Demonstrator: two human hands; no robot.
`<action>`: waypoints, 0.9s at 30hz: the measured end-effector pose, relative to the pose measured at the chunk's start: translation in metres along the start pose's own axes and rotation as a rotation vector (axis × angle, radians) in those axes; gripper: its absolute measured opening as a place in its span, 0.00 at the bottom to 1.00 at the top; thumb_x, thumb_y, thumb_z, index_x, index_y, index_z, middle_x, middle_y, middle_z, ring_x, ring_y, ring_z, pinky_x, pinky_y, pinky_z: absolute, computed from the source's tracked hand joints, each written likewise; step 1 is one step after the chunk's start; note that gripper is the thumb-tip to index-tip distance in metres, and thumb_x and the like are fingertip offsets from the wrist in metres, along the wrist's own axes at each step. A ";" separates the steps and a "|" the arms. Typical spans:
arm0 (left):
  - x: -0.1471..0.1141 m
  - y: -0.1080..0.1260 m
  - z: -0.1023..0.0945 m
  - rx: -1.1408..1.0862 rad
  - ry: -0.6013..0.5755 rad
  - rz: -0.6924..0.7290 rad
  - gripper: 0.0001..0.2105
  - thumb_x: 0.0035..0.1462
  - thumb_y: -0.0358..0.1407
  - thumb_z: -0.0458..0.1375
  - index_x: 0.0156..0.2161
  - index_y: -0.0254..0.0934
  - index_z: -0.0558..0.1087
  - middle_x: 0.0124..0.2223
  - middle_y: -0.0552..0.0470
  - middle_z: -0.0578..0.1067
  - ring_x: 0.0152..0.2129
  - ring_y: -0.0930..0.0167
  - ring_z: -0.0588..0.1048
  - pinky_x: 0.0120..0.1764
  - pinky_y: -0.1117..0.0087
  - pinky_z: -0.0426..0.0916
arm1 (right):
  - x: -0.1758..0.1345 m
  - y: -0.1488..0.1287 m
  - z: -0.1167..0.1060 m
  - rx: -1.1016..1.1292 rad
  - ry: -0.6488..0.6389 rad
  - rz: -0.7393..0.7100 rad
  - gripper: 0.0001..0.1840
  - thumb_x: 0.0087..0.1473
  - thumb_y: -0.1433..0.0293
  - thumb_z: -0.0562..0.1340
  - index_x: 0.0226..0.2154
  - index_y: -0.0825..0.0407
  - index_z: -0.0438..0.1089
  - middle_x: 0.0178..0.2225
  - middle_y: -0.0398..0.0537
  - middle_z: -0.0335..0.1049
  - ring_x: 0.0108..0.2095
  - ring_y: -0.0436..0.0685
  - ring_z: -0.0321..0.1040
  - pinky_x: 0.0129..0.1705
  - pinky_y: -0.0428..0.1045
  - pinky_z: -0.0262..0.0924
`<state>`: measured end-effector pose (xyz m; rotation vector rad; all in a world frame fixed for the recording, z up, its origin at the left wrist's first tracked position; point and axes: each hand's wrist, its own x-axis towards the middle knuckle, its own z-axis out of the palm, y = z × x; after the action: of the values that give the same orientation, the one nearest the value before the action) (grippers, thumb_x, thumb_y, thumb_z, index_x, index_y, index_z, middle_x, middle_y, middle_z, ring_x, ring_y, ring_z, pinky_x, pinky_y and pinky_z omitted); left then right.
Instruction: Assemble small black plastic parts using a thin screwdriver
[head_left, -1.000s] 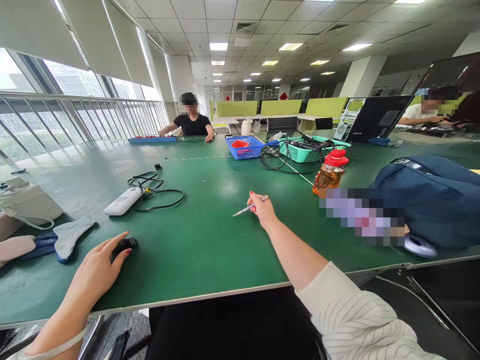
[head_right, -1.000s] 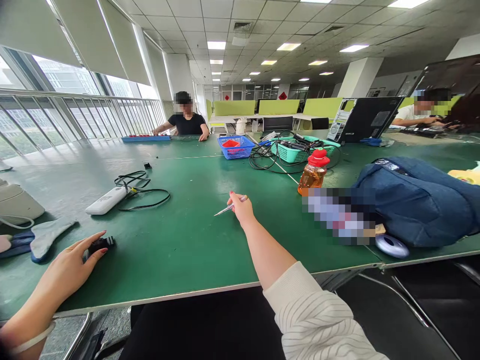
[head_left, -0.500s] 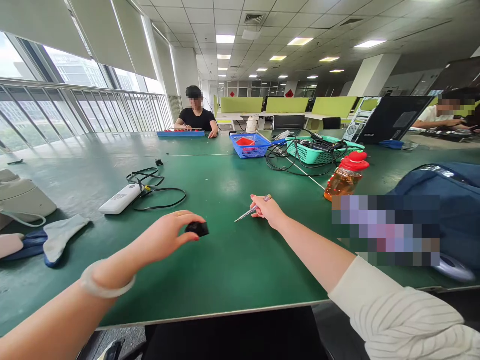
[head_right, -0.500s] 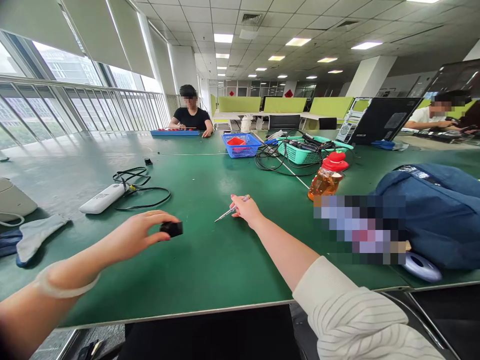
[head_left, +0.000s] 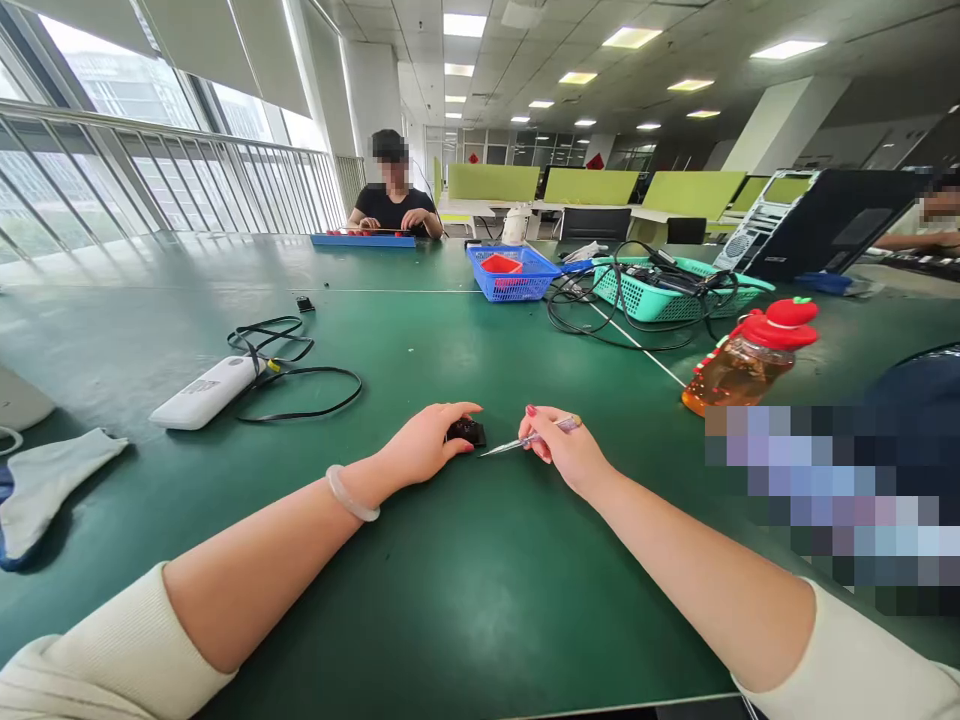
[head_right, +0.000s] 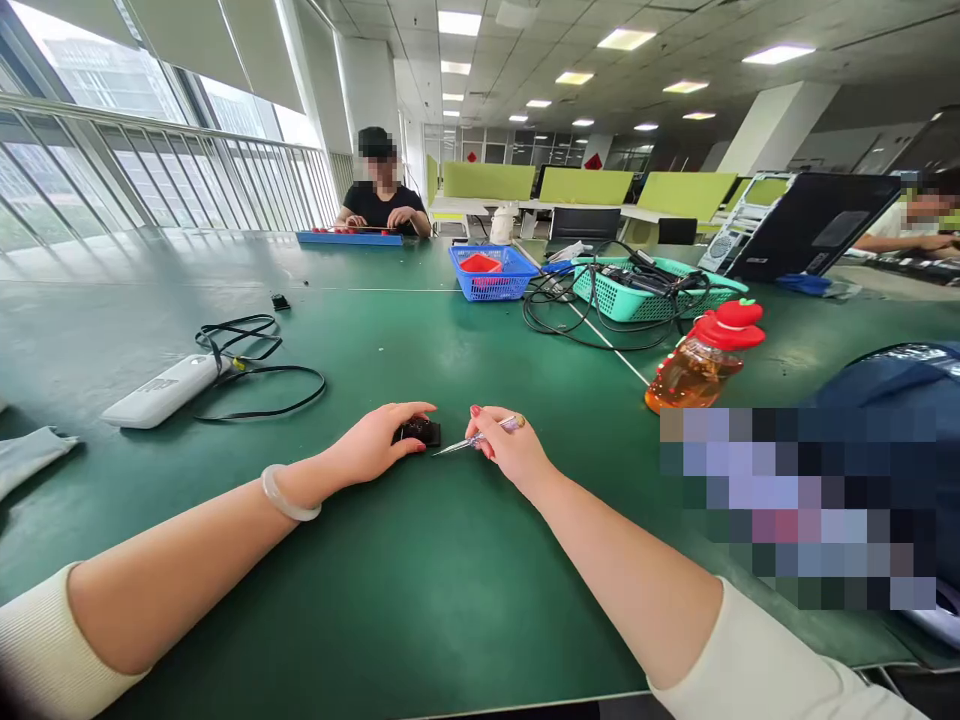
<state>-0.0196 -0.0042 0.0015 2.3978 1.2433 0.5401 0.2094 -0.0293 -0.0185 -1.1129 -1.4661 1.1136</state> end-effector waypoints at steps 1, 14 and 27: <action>0.000 -0.003 0.001 -0.040 -0.002 -0.019 0.24 0.56 0.37 0.60 0.58 0.45 0.66 0.52 0.49 0.76 0.48 0.62 0.74 0.52 0.59 0.69 | -0.004 -0.004 0.000 -0.054 0.007 -0.059 0.27 0.57 0.48 0.56 0.20 0.52 0.68 0.13 0.38 0.54 0.16 0.47 0.51 0.20 0.46 0.49; 0.001 -0.005 0.001 -0.056 -0.006 -0.041 0.25 0.53 0.38 0.62 0.57 0.43 0.67 0.47 0.50 0.78 0.45 0.62 0.74 0.50 0.59 0.69 | -0.025 -0.025 0.020 -0.818 -0.108 -1.036 0.11 0.59 0.66 0.59 0.25 0.50 0.67 0.20 0.39 0.65 0.23 0.50 0.57 0.44 0.53 0.59; 0.001 -0.008 0.002 -0.028 -0.007 -0.034 0.24 0.54 0.40 0.60 0.57 0.43 0.68 0.50 0.49 0.77 0.46 0.61 0.74 0.50 0.59 0.70 | -0.029 -0.021 0.024 -1.060 -0.261 -0.998 0.12 0.60 0.63 0.59 0.28 0.51 0.67 0.20 0.39 0.64 0.22 0.50 0.57 0.50 0.55 0.57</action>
<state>-0.0235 0.0004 -0.0035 2.3493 1.2623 0.5349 0.1877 -0.0636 -0.0056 -0.6450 -2.5005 -0.3110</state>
